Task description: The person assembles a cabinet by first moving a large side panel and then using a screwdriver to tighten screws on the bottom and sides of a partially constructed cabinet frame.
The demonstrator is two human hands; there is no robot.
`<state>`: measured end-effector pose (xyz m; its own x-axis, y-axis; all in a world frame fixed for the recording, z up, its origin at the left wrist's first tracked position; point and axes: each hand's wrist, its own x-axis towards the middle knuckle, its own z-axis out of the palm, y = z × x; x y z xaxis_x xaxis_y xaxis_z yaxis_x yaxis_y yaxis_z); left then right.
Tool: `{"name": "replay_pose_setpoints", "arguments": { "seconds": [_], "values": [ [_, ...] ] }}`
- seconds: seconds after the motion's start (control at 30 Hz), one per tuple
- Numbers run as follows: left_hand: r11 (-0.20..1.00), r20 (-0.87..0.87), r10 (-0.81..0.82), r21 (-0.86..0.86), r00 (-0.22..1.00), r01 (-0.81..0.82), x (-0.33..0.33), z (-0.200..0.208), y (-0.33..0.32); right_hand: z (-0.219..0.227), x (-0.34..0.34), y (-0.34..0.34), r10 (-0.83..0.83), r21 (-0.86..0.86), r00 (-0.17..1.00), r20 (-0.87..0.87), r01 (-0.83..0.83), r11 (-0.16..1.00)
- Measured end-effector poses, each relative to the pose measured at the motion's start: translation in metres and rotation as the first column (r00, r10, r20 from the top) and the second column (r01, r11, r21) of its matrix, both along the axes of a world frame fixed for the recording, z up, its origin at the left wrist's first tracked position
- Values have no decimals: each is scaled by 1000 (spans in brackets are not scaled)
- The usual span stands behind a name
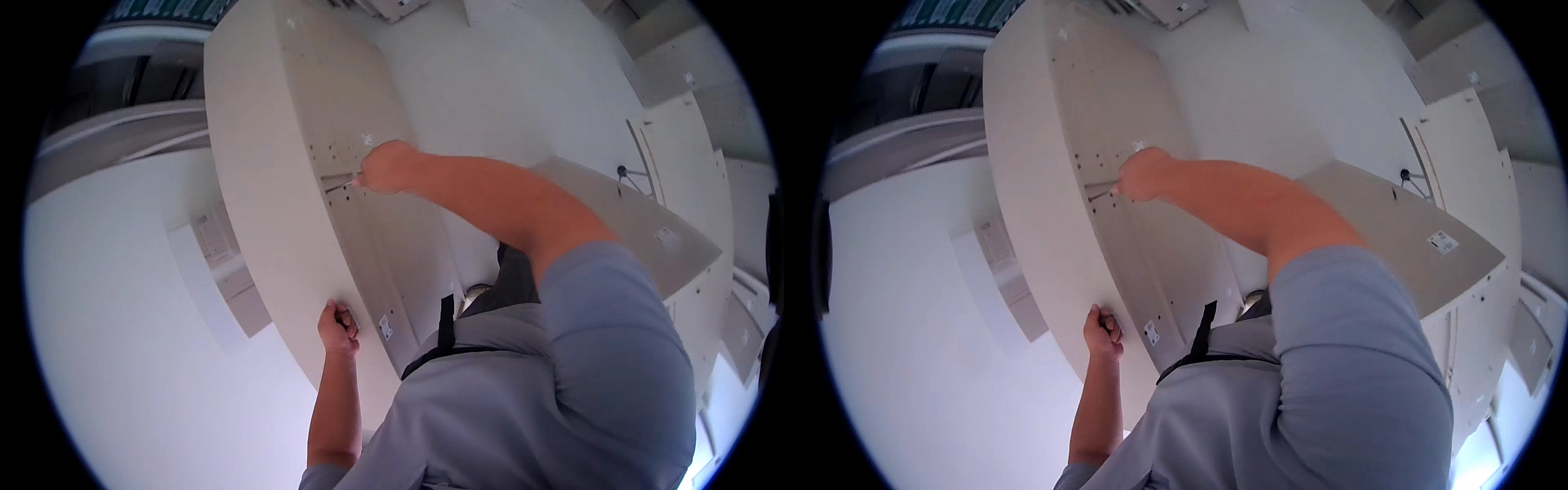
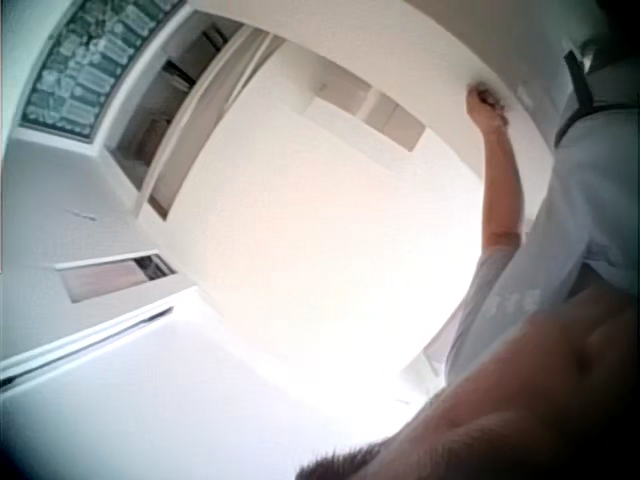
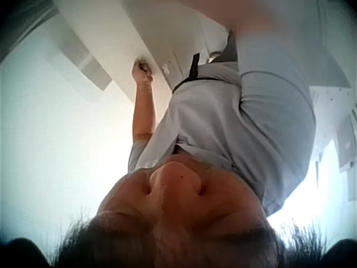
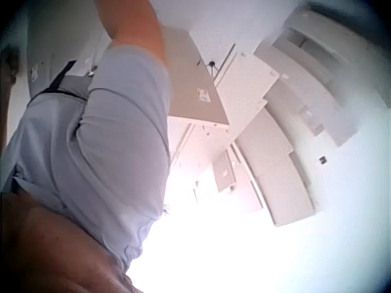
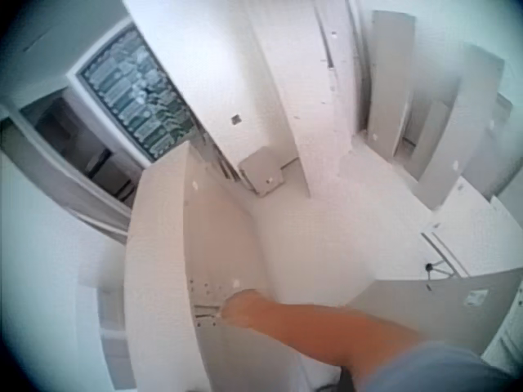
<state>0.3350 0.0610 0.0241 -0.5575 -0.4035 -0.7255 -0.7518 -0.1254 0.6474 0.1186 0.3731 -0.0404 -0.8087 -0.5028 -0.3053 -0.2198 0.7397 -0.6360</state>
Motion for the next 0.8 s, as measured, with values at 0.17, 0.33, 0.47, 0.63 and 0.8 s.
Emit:
{"name": "replay_pose_setpoints", "arguments": {
  "seconds": [0.17,0.33,0.47,0.63,0.8],
  "values": [
    [999,-18,-19,39,1000,20,2,-2,-2,3,16,23,-54,-4,998,28,54,999],
    [992,-106,-45,110,993,57,9,-8,-18,11,41,54,-46,184,995,94,28,982],
    [961,-280,-18,258,960,94,14,-12,-27,21,67,66,-19,261,998,55,3,965],
    [858,-373,255,513,892,-31,25,-11,-38,105,103,101,32,355,999,-32,-18,935],
    [825,-429,238,563,872,52,49,-19,-57,193,175,152,-243,494,941,-235,331,804]
  ]
}}
